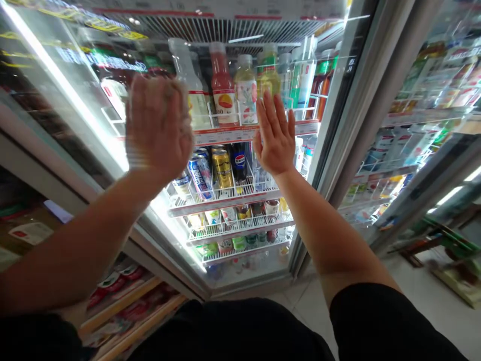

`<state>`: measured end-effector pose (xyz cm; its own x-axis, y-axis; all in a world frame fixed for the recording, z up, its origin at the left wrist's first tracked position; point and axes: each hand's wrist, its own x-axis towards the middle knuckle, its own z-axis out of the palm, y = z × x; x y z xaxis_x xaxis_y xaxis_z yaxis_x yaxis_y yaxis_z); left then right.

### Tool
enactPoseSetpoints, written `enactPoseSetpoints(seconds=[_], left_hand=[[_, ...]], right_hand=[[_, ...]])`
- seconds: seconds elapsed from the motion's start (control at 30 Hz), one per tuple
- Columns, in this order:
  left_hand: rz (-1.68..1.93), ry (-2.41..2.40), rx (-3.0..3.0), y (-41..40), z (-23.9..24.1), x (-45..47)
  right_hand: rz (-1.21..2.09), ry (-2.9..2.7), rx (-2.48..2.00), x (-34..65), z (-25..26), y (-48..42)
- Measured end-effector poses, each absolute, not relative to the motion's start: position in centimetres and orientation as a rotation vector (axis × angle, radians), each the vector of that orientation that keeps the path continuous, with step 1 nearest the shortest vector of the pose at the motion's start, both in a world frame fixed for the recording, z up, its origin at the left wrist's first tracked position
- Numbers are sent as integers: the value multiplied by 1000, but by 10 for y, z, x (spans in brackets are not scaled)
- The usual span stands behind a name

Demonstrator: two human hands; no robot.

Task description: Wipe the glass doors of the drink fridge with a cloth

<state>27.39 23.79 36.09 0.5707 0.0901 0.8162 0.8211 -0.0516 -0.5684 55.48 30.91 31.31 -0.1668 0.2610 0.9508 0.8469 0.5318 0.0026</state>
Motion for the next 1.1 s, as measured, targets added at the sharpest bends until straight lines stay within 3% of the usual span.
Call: enactPoseSetpoints(seconds=[0.13,0.3,0.37,0.57,0.8,0.9,1.0,1.1], left_hand=[[-544,-705,-1742,229,348,292],[-639,-862,-1418,249,431,277],[-701,-893,-1347,260,444,284],[-539,-807,-1919,252,400,347],[-733,-888,-1635,248,437,328],[-803,-913,-1640,254,402,336],[-650,-830,-1932,251,358,352],[-588,-752,-2007,249,360,350]], right_hand=[[-655,-1724,-942,554,314,309],[-670,-1700,-922,554,313,309],[-684,-1695,-919,554,312,310],[-725,-1532,-929,555,308,321],[-648,-1566,-961,556,310,319],[-663,-1560,-973,556,309,318],[-698,-1546,-963,556,308,320],[-715,-1535,-945,556,307,322]])
